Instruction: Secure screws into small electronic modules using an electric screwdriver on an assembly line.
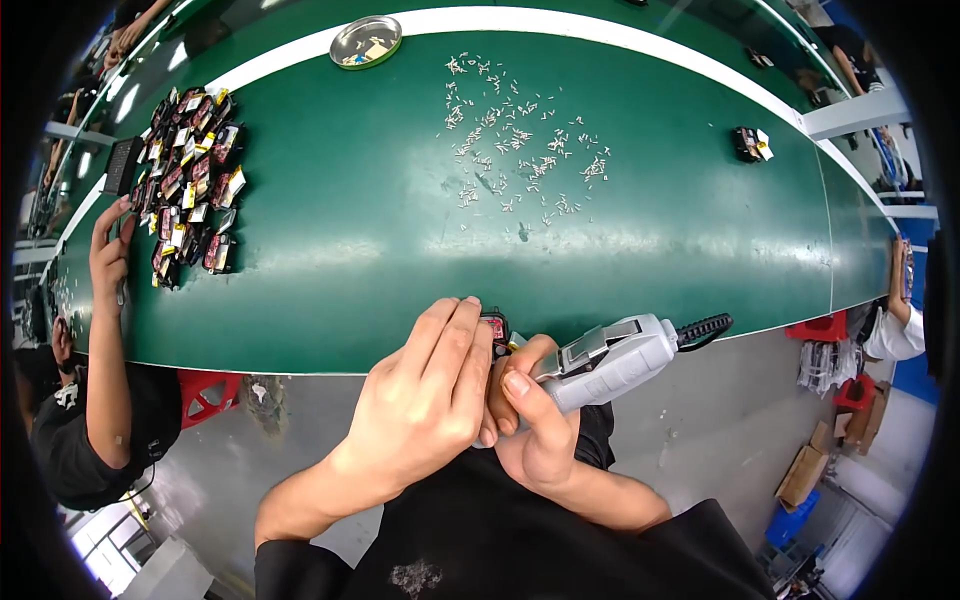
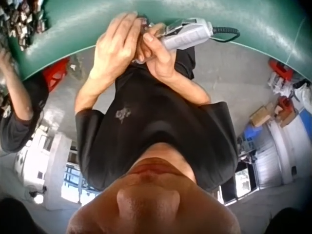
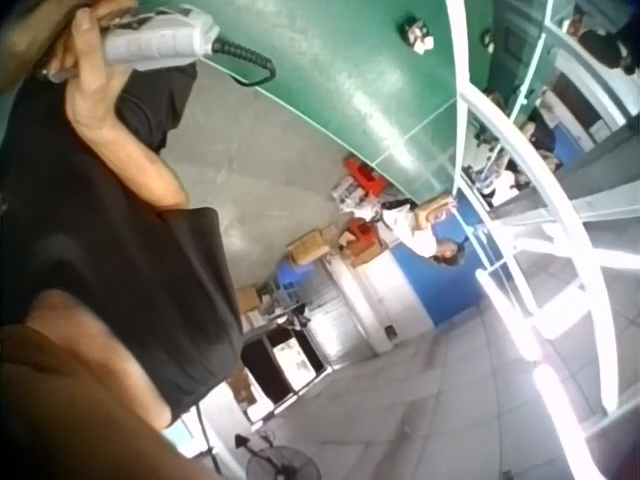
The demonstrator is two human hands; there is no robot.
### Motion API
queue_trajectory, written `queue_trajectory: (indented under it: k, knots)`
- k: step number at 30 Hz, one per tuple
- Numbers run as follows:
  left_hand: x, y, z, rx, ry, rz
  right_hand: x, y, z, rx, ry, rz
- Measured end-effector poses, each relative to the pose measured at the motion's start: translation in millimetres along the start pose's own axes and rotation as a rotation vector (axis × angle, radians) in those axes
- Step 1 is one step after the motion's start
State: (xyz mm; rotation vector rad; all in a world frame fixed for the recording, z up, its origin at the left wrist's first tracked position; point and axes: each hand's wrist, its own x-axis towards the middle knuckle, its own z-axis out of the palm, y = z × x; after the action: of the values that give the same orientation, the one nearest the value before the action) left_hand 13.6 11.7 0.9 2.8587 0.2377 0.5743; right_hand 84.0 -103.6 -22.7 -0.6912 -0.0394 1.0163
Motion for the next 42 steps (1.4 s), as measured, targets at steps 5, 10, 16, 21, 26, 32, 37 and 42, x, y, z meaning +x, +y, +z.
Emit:
queue_trajectory:
  k: [5,10,16,21,26,32,37,42]
  knots:
    - [-5.0,-0.3,-0.8,-0.020,-0.045,0.011,5.3,-32.3,-4.2,-0.040,-0.288,0.039]
    - [-8.3,8.4,-9.9,-0.057,-0.108,-0.044,34.9,-87.7,5.5,-0.127,-0.451,-0.240]
    - [-14.1,1.1,-2.8,0.014,-0.143,0.045,67.5,-97.9,10.3,-0.284,-0.522,-0.320]
    - [-16.7,-1.2,1.8,-0.003,-0.104,0.062,74.7,-84.2,9.7,-0.271,-0.504,-0.298]
    - [-16.7,1.0,-1.7,-0.055,-0.125,0.020,77.9,-81.2,6.3,-0.310,-0.512,-0.268]
    - [-15.2,1.4,-3.3,-0.126,-0.123,-0.004,80.1,-86.0,11.4,-0.429,-0.631,-0.246]
    - [-13.9,-8.9,8.3,-0.079,-0.003,0.105,79.0,-80.3,25.5,-0.584,-0.627,-0.319]
    - [-12.2,-10.6,0.2,-0.085,-0.033,0.098,79.1,-80.8,28.0,-0.620,-0.603,-0.245]
